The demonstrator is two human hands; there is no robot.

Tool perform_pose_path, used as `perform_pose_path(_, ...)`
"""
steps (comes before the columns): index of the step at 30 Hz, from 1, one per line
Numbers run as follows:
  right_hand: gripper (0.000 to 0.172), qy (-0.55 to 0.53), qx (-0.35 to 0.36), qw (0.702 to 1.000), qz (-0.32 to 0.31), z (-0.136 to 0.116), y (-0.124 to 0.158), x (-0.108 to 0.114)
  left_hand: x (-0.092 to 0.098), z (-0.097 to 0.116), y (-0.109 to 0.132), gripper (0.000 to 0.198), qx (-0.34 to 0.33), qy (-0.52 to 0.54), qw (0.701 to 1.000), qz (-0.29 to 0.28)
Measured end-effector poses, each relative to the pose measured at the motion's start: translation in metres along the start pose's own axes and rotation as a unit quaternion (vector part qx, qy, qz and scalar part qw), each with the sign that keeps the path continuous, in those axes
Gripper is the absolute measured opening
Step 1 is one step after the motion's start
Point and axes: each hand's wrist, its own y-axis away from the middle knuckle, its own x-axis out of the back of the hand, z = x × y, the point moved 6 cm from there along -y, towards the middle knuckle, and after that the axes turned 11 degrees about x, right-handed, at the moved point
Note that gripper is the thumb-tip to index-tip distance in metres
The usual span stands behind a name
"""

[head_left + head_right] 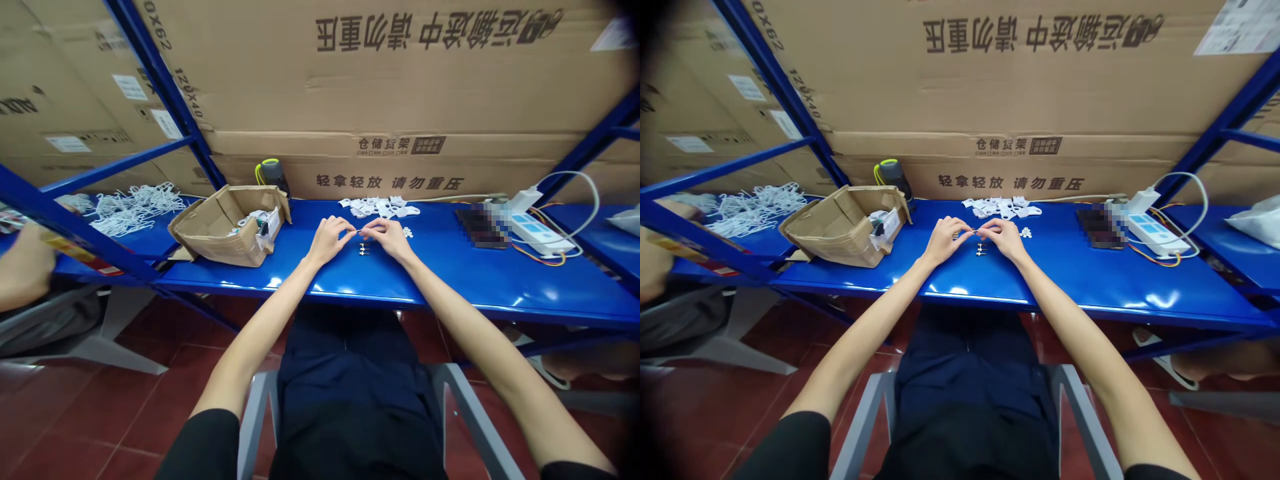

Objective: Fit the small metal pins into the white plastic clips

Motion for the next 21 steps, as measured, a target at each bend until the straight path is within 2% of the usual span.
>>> perform_pose_path(7,0.047,-0.026,-0.011,1.0,0.001,-0.005,0.002,-0.003,0.0,-0.001,0.0,0.027,0.002,0.017,1.0,-0.011)
perform_pose_path(13,0.04,0.032,0.031,0.999,0.0,-0.02,0.003,-0.001,0.003,-0.001,0.0,0.029,-0.008,0.019,1.0,-0.008)
perform_pose_path(21,0.041,0.096,0.071,0.993,0.002,-0.029,0.005,-0.002,0.005,0.0,0.001,0.029,-0.003,0.005,1.0,-0.013)
